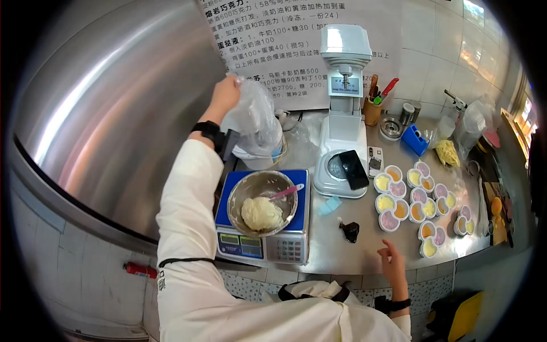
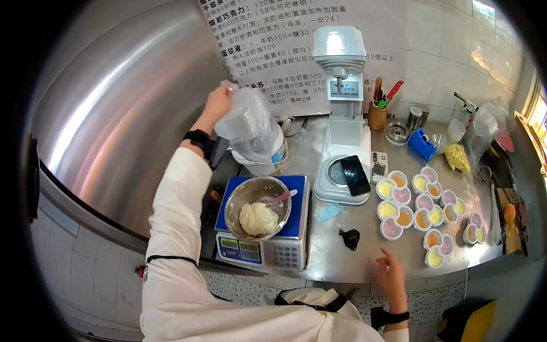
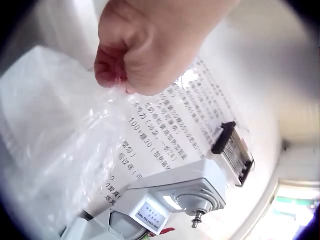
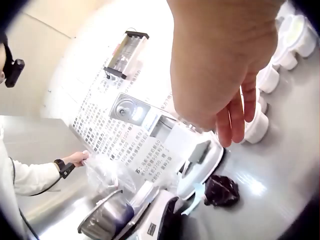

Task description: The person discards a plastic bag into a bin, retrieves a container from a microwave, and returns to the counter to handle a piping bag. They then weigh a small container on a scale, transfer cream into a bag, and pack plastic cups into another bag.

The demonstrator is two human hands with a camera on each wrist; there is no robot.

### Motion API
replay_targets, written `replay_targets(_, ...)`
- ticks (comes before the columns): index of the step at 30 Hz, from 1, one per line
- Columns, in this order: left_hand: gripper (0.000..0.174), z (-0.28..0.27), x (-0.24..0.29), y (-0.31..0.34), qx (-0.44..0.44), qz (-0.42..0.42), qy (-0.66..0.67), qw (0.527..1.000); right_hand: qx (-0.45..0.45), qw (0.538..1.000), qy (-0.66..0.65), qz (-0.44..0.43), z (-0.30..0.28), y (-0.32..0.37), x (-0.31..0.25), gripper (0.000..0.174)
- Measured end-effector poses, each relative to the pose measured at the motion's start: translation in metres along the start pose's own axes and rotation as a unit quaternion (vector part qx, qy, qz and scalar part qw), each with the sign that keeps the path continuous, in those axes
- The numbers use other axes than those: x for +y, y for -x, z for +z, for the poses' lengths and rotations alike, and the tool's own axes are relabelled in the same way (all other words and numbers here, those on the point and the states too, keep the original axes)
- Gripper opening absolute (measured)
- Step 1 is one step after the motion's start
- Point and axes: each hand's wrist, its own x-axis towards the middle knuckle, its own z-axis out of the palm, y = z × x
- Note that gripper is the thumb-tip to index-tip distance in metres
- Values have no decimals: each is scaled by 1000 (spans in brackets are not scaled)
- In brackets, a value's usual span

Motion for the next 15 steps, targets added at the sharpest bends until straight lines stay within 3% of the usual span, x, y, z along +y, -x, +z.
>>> replay_targets(1, 20, -14, 5, -3, 55, 59, 35, 996, 14, 999, 17, -33, -6, -7, -6, 34)
replay_targets(5, 17, -49, -9, -18, 135, 35, 65, 988, 24, 989, 60, -129, -9, -61, -83, 38)
replay_targets(7, 18, -55, -21, -20, 119, -92, 200, 968, 3, 959, 77, -274, 6, -100, -153, 50)
replay_targets(8, 18, -58, -18, -18, 109, -123, 263, 951, -94, 964, -24, -246, 18, -121, -188, 68)
replay_targets(10, 15, -52, -16, -28, 126, -100, 308, 938, -146, 958, -44, -242, 60, -172, -234, 105)
replay_targets(11, 13, -49, -16, -32, 141, -80, 348, 923, -79, 916, -29, -393, 92, -210, -245, 118)
replay_targets(13, 13, -48, 1, -39, 123, -67, 459, 877, -14, 922, 14, -386, 137, -241, -301, 125)
replay_targets(15, 13, -44, 18, -49, 118, -62, 471, 872, 28, 916, 43, -397, 168, -261, -340, 127)
